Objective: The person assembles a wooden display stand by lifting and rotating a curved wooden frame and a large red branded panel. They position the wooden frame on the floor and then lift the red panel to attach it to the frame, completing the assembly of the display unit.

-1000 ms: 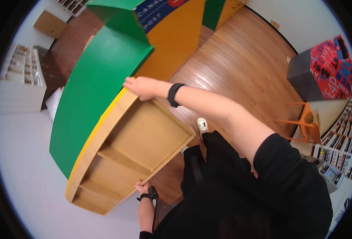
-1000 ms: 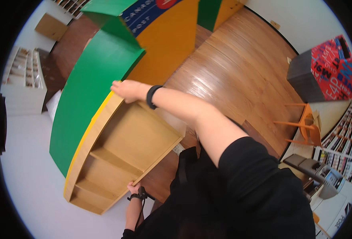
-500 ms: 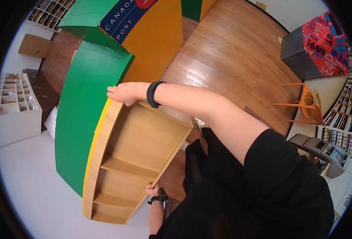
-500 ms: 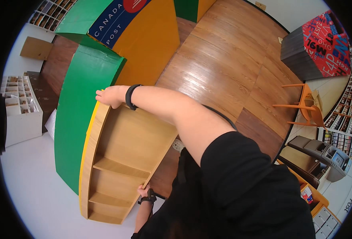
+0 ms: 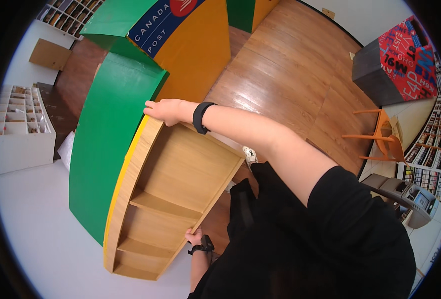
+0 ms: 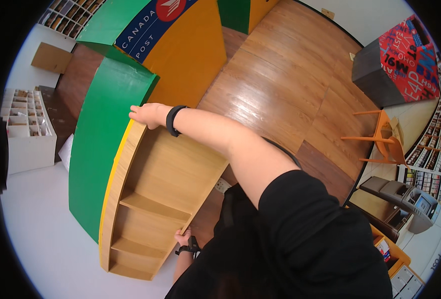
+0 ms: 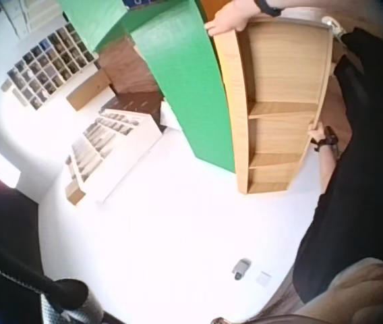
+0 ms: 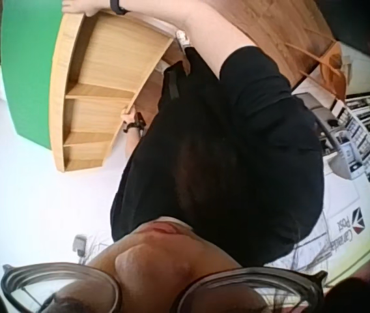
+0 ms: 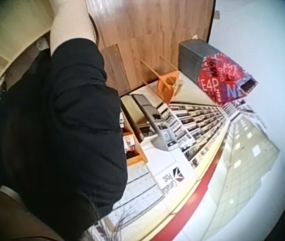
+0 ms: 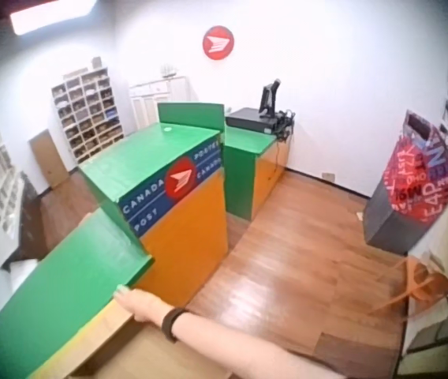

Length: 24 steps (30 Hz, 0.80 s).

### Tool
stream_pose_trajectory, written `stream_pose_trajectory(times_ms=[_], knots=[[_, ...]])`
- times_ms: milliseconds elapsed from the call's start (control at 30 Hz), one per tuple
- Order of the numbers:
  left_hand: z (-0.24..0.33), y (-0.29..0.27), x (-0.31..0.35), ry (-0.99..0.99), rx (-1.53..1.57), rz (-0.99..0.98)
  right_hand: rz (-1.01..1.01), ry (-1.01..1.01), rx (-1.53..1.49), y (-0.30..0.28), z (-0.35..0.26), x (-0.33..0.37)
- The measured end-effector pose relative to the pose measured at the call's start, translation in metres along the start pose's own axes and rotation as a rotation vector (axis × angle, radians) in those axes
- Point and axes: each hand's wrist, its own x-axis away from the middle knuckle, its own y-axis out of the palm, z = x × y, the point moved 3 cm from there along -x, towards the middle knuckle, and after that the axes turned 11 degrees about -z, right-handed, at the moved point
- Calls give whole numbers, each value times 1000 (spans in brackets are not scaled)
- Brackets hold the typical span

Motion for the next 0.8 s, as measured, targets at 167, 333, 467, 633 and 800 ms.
stream_pose_trajectory(times_ms=[167,333,467,633,800], knots=[[-8,6,7,47,-11,-61,117,103,98,7,-2,0],[-23,26,15,173,161,83,189,175,128,11,-3,-1],[-50,61,21,91,162,34,183,224,185,10,-2,0],[-63,68,25,135,233,8,207,209,188,11,-3,-1],[-67,90,40,187,233,-35,260,187,87,13,3,1]])
